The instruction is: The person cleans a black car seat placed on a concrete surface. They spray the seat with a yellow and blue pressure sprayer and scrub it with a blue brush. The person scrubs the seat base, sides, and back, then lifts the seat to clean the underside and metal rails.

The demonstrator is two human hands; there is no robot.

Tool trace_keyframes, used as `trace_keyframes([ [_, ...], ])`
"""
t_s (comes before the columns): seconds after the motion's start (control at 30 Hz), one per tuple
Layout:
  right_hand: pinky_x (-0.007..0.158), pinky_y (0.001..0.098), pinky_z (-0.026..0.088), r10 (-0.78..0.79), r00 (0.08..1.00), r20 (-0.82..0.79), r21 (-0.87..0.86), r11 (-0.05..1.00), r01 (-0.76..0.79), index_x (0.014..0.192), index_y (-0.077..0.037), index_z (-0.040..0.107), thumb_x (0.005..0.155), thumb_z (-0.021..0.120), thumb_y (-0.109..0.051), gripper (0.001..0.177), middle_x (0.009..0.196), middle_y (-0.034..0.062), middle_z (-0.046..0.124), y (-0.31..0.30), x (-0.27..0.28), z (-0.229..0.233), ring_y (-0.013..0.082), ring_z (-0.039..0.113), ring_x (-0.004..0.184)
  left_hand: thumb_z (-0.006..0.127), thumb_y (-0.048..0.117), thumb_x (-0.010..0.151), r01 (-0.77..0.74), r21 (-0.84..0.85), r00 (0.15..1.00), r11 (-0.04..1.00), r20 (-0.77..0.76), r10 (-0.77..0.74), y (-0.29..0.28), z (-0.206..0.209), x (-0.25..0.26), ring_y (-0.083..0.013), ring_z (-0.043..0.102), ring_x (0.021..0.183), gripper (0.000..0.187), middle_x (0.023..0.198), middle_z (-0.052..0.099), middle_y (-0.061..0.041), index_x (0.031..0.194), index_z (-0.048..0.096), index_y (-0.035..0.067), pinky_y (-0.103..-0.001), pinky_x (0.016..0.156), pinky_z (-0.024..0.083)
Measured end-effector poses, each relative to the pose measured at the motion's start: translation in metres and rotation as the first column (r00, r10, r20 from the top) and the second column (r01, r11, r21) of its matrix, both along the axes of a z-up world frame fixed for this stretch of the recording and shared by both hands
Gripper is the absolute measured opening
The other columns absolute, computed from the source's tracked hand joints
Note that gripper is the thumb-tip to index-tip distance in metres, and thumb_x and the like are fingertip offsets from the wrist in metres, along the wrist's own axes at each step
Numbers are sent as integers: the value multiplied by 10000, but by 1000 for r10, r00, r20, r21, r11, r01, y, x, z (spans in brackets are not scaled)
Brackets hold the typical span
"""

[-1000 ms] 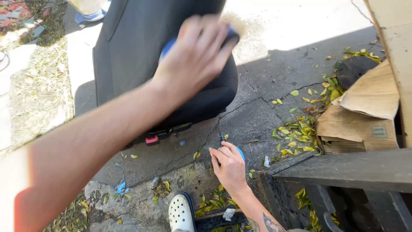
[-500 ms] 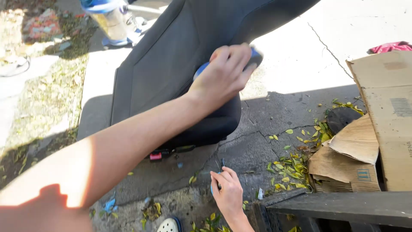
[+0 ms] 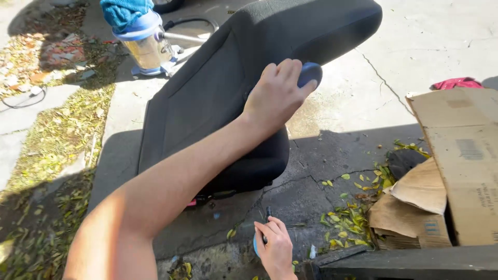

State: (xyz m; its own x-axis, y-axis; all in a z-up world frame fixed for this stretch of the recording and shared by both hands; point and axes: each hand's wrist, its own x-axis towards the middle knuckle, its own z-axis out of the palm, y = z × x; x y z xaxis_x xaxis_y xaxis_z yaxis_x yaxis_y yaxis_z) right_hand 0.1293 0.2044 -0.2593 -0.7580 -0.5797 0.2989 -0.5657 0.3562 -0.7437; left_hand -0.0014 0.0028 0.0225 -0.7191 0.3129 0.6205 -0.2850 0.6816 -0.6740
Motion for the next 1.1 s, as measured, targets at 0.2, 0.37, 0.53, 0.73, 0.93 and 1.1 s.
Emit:
trace_keyframes([
  [0.2,910,344,575,-15,1000,-25,-14,1000,15,974,-160,848,844,766,-112,160,852,-58,782,-5,0,0,209,705,1162,682,201,902,7,124,992,992,126,-23,-16,-64,116,-174,512,832,512,1314,616,-113,1398,708,322,-291,717,393],
  [0.37,913,329,578,-7,1000,-26,-35,999,6,962,-137,857,820,785,-107,163,810,-38,764,-7,-7,0,204,709,1123,746,234,946,81,148,989,986,-133,-61,-1,-6,29,-204,524,906,396,1232,587,-106,1331,681,304,-315,742,385],
  [0.53,899,337,574,-7,1000,-16,-26,1000,6,969,-130,858,846,772,-109,151,838,-36,766,0,-9,7,208,702,1145,787,195,872,-27,185,978,982,-196,64,1,13,-19,-200,470,872,408,1062,565,-94,1258,689,282,-313,694,371],
  [0.73,898,342,575,7,1000,1,-32,999,-7,971,-133,855,841,775,-103,155,851,-39,770,-7,-10,10,210,707,1153,695,223,949,-76,178,997,981,3,77,-4,-30,91,-185,479,851,461,1277,582,-123,1389,724,356,-291,698,406],
  [0.93,909,337,580,8,1000,9,-19,1000,-8,983,-123,854,844,778,-96,161,864,-29,778,-4,0,13,210,707,1145,750,223,938,13,205,995,979,-100,8,-2,-22,39,-189,479,877,493,1231,559,-91,1397,672,387,-303,702,388],
  [1.1,939,339,570,30,999,-11,-39,999,-30,1008,-118,845,836,767,-79,192,909,-32,778,-3,-4,10,217,695,1158,695,309,1013,-18,285,997,958,-65,38,-27,-59,133,-179,520,914,467,1305,613,-73,1468,660,407,-306,747,425],
])
